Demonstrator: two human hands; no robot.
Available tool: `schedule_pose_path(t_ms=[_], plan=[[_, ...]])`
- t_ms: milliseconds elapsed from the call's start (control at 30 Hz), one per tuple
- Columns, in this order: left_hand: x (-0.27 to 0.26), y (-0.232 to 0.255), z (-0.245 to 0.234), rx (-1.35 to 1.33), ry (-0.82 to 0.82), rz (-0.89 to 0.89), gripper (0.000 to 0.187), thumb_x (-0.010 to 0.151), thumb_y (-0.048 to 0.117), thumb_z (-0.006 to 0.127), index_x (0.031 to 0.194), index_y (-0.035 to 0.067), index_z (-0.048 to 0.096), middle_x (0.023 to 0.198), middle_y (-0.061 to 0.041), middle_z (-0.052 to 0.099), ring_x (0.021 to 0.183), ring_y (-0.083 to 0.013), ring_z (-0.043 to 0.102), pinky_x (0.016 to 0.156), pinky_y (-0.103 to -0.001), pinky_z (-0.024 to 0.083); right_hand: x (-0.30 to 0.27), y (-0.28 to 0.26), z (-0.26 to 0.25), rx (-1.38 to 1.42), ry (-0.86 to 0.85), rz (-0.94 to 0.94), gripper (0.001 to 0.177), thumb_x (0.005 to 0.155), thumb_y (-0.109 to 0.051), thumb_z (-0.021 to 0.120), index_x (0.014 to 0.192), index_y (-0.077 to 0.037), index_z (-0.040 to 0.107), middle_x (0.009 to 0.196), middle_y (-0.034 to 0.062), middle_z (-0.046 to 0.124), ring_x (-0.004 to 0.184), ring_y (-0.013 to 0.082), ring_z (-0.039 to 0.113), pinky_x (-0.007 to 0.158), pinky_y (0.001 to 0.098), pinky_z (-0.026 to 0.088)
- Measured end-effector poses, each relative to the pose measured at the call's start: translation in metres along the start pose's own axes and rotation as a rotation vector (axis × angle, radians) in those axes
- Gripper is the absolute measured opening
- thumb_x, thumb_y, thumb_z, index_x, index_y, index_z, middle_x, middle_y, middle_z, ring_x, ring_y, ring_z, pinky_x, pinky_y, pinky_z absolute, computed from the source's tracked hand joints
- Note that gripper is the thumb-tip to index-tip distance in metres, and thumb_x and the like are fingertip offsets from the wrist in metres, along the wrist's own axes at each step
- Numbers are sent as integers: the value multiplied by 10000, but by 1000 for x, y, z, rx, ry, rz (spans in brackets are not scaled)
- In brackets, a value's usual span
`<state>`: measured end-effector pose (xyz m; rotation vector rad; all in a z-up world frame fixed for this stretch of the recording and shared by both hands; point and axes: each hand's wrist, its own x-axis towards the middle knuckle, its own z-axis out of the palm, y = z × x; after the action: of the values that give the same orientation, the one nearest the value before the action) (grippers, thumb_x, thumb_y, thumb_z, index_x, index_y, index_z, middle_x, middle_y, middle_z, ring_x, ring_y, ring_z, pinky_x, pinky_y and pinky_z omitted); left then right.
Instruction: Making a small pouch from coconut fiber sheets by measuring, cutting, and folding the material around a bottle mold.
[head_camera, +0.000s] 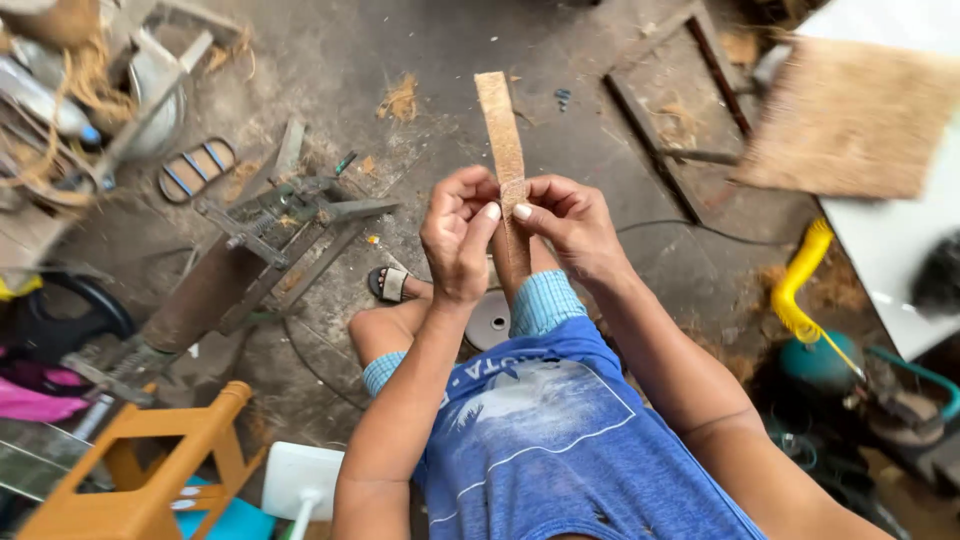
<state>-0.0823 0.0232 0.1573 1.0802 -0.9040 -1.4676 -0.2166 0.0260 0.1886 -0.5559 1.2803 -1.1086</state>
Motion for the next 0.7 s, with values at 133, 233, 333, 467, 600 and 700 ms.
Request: schedule_pose_path(t_ms=[133,233,333,467,600,700], plan=[[-13,56,55,-18,-171,-143,339,898,165,710,1195,34,613,972,-81,653,832,-129,666,762,-268,550,-51,-60,-26,3,97,-50,212,810,-17,794,1000,29,712,781,76,671,711,108,647,666,248,567],[-27,62,77,156,-203,-205,122,886,136,729,956,44,690,744,-79,709,670,-100,650,585,-218,507,-84,-78,-49,-82,111,-104,201,818,-29,796,1000,14,723,776,71,666,729,99,632,663,243,553],[-34,57,97,75,-231,-302,95,856,80,756,923,38,703,712,-92,701,637,-112,675,557,-229,554,-110,-86,-68,-213,168,-193,230,829,-89,806,1038,-38,726,788,49,663,752,91,618,675,246,537],[-53,53,133,34,-299,-348,219,843,122,789,1003,39,663,825,-101,701,715,-132,677,611,-257,573,-150,-86,-105,-134,226,-211,184,863,-19,724,1046,-11,705,721,53,611,612,97,590,537,225,492],[-50,25,158,79,-523,-371,520,834,81,792,1293,42,549,1118,-138,685,938,-150,703,746,-258,612,-165,-115,-196,-351,281,-240,158,978,11,614,1107,-45,688,812,16,599,712,55,539,613,186,450],[-34,-31,178,290,-433,-357,429,792,84,755,1194,72,607,1024,-90,709,926,-126,679,845,-249,563,-143,-118,-309,-732,224,-216,251,1007,60,581,1206,-72,662,1150,77,674,1073,177,627,974,304,510]])
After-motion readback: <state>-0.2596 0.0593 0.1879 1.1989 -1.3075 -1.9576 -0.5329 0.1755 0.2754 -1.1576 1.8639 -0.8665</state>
